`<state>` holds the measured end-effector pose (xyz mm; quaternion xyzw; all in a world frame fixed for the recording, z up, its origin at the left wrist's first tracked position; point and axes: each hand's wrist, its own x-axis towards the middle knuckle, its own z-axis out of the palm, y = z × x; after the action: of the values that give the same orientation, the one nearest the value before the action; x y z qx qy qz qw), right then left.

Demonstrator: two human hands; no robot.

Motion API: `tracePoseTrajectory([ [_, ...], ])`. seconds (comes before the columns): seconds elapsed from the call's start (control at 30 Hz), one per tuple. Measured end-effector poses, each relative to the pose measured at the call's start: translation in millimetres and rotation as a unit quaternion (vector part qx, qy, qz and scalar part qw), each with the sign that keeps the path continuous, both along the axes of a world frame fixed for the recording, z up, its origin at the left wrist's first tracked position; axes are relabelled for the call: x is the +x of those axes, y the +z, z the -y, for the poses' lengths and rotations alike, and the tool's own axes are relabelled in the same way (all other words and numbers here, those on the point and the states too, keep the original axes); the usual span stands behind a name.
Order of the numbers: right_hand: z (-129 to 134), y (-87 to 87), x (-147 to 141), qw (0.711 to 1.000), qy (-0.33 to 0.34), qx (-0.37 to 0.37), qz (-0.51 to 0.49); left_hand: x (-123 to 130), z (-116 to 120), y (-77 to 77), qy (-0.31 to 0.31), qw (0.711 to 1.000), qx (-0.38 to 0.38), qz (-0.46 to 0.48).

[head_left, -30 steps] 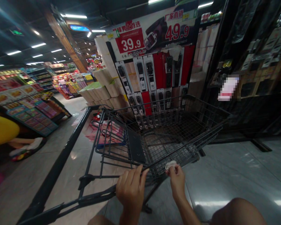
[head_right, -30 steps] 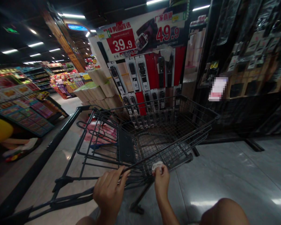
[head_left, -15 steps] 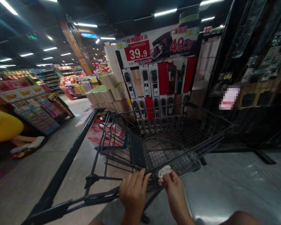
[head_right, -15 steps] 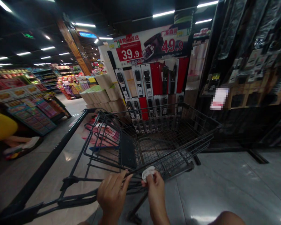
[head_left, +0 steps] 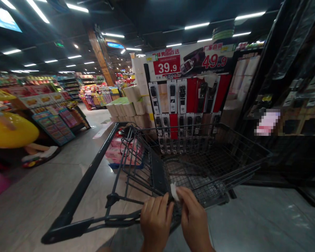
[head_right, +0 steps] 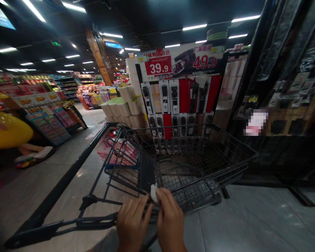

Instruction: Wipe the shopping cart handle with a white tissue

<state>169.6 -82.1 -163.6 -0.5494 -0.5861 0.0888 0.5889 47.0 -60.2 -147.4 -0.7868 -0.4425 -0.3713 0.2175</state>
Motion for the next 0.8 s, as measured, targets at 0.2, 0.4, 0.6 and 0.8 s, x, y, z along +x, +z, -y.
tracePoseTrajectory([
  [0.2, -2, -13.5, 22, 0.993, -0.065, 0.005, 0.099, -23, 15, 2.0, 0.024, 0.999, -0.021, -0.014],
  [0.4, -1, -0.5, 22, 0.993, -0.086, -0.005, 0.075, -47, 29, 22.1, 0.109, 0.994, 0.004, -0.012],
  [0.6, 11, 11.7, -29, 0.994, -0.012, -0.022, 0.107, -45, 23, 31.6, 0.113, 0.991, -0.068, 0.028],
  [0.8, 11, 9.0, -57, 0.986, -0.015, -0.002, 0.165, -54, 17, 15.5, 0.084, 0.996, -0.023, 0.008],
])
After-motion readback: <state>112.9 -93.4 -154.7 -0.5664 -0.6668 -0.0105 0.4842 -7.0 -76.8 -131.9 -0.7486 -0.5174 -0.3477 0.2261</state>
